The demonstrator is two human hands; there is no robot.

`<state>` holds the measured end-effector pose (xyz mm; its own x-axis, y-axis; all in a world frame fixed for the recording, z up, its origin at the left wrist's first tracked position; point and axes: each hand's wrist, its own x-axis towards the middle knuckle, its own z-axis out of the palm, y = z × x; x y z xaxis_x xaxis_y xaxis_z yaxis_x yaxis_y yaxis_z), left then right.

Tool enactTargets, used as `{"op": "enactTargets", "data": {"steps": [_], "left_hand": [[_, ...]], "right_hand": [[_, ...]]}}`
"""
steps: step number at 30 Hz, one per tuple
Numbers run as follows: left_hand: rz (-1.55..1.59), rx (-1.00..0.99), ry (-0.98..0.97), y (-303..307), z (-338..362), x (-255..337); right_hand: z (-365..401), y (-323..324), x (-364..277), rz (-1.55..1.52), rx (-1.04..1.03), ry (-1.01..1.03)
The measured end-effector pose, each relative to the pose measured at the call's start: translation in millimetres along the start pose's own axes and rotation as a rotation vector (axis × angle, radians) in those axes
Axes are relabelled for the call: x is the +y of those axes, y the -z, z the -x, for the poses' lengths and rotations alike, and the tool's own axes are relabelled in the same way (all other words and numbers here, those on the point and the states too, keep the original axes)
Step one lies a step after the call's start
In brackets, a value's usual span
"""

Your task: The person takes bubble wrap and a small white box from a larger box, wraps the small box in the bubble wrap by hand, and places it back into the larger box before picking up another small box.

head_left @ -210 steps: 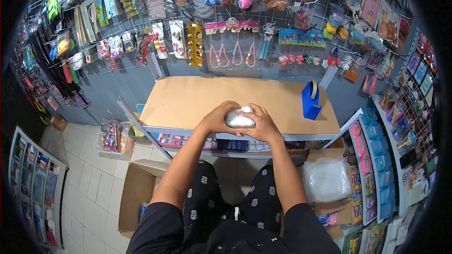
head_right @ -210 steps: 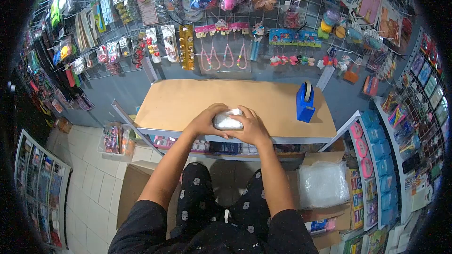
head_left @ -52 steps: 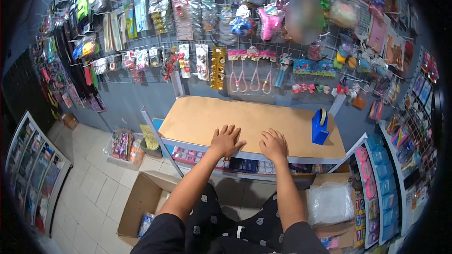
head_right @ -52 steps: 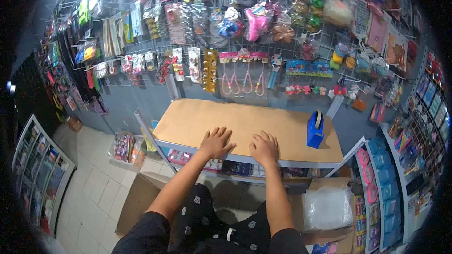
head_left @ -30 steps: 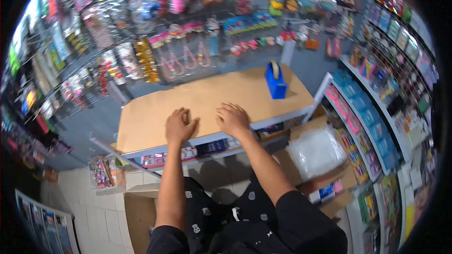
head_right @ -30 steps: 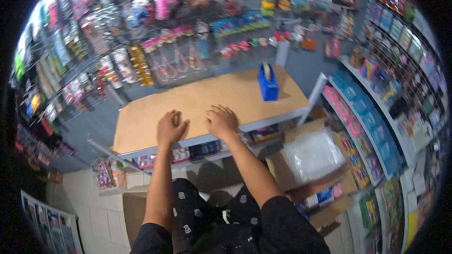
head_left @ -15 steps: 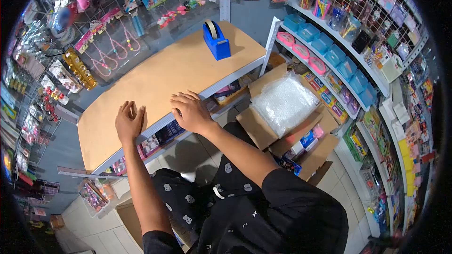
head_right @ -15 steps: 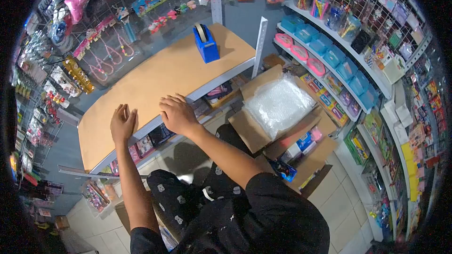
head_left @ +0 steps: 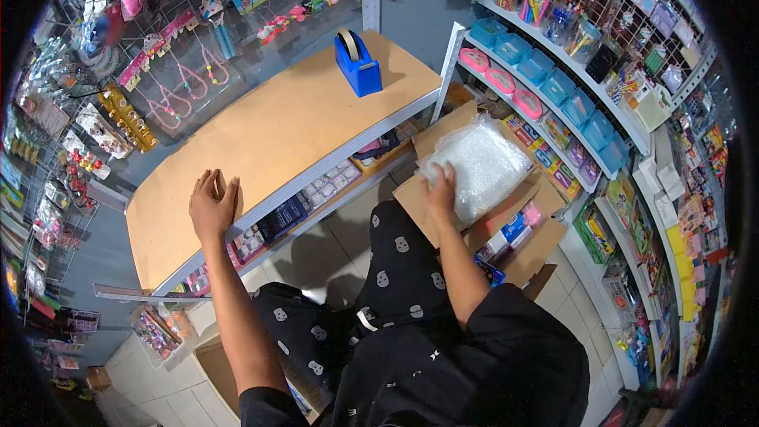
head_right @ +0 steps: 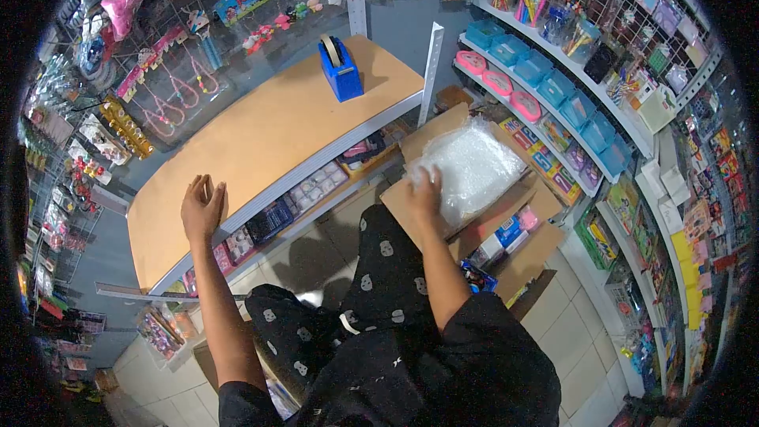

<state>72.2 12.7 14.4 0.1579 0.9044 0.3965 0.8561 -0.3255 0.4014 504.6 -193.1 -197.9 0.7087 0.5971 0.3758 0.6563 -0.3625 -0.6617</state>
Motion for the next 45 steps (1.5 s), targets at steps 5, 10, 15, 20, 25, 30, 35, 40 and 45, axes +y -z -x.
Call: {"op": "enactTargets", "data": {"steps": [5, 10, 15, 20, 25, 30, 35, 40, 45], "left_hand": [[0.043, -0.033, 0.02, 5.9, 1.0, 5.5], [-0.011, -0.013, 0.004, 2.9, 1.1, 0.7], [-0.013, -0.028, 0.009, 2.1, 0.6, 0.0], [0.003, -0.028, 0.001, -0.1, 0.9, -4.0], [-0.008, -0.023, -0.006, 0.3, 1.0, -4.6], [-0.008, -0.024, 0.001, 0.5, 0.6, -2.7], [-0.006, -0.02, -0.014, -1.1, 0.5, -6.2], [-0.016, -0.011, -0.018, -0.5, 1.7, -2.7], [-0.013, 0.02, -0.048, 1.3, 1.3, -4.5]], "right_hand": [[-9.5, 27.9, 43.6, 0.295, -0.008, -0.187], [-6.8, 27.4, 68.4, 0.368, -0.086, -0.138], [-5.2, 21.7, 79.0, 0.355, -0.038, -0.098], [-8.0, 24.4, 74.6, 0.118, 0.058, -0.176], [-21.0, 35.3, 48.9, 0.084, 0.173, -0.186], [-40.7, 51.7, 27.2, 0.062, 0.246, -0.14], [-61.3, 74.9, 6.8, -0.092, 0.376, -0.118], [-68.2, 87.5, -15.2, -0.527, 0.322, -0.151], [-48.7, 68.5, -57.6, -0.666, 0.16, -0.023]]}}
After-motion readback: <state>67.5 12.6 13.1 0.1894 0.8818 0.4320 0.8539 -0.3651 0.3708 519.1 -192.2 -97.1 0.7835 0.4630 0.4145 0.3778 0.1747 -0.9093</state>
